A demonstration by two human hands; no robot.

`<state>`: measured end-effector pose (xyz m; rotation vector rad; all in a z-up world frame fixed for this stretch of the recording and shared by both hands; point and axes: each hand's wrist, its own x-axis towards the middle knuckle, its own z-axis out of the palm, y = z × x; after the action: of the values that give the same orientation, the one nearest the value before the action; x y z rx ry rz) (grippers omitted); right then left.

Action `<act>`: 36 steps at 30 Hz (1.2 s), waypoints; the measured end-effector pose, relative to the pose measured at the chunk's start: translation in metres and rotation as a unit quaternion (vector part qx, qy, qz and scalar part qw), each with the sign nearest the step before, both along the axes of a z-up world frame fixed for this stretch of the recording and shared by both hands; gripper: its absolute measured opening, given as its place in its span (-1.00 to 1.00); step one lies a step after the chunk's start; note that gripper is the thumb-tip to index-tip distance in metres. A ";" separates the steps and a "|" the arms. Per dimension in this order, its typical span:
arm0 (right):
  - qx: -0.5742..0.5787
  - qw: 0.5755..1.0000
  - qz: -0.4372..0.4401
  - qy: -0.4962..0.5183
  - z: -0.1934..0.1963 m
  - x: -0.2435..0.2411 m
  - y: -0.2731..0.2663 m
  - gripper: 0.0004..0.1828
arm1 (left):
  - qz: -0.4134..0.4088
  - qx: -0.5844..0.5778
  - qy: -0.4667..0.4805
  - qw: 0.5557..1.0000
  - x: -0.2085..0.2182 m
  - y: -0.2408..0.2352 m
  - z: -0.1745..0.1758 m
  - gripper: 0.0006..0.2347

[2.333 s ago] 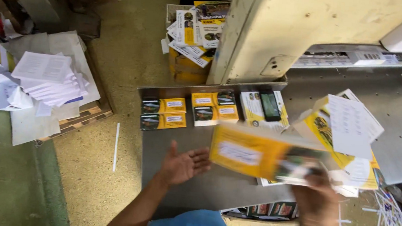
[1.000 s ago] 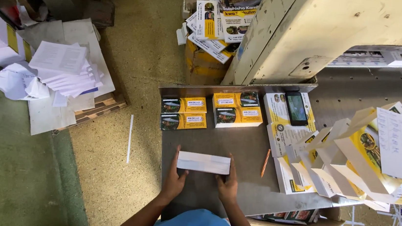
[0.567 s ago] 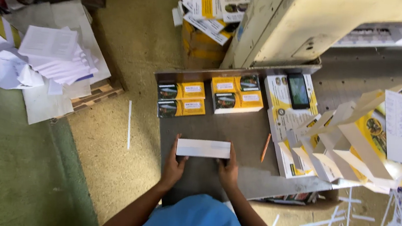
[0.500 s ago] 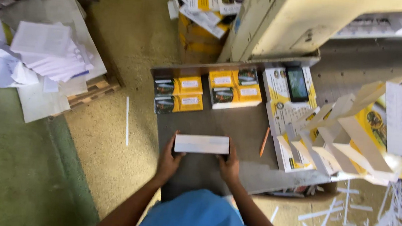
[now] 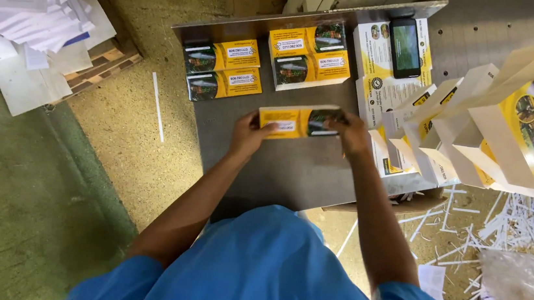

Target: Organizing and labeling small yellow boxes on a workstation and recording information on a sheet.

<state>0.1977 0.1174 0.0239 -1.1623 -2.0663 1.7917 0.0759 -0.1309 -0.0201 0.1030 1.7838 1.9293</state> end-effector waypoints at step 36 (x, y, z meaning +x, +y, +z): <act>-0.018 1.000 -0.015 -0.005 0.014 -0.154 0.138 -0.45 | 0.077 -0.142 -0.006 0.987 -0.113 0.123 0.094 -0.39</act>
<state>0.0432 0.2551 0.0383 -1.2061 -2.0203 1.8196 -0.0373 -0.0078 0.0738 -0.1498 2.0903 1.7481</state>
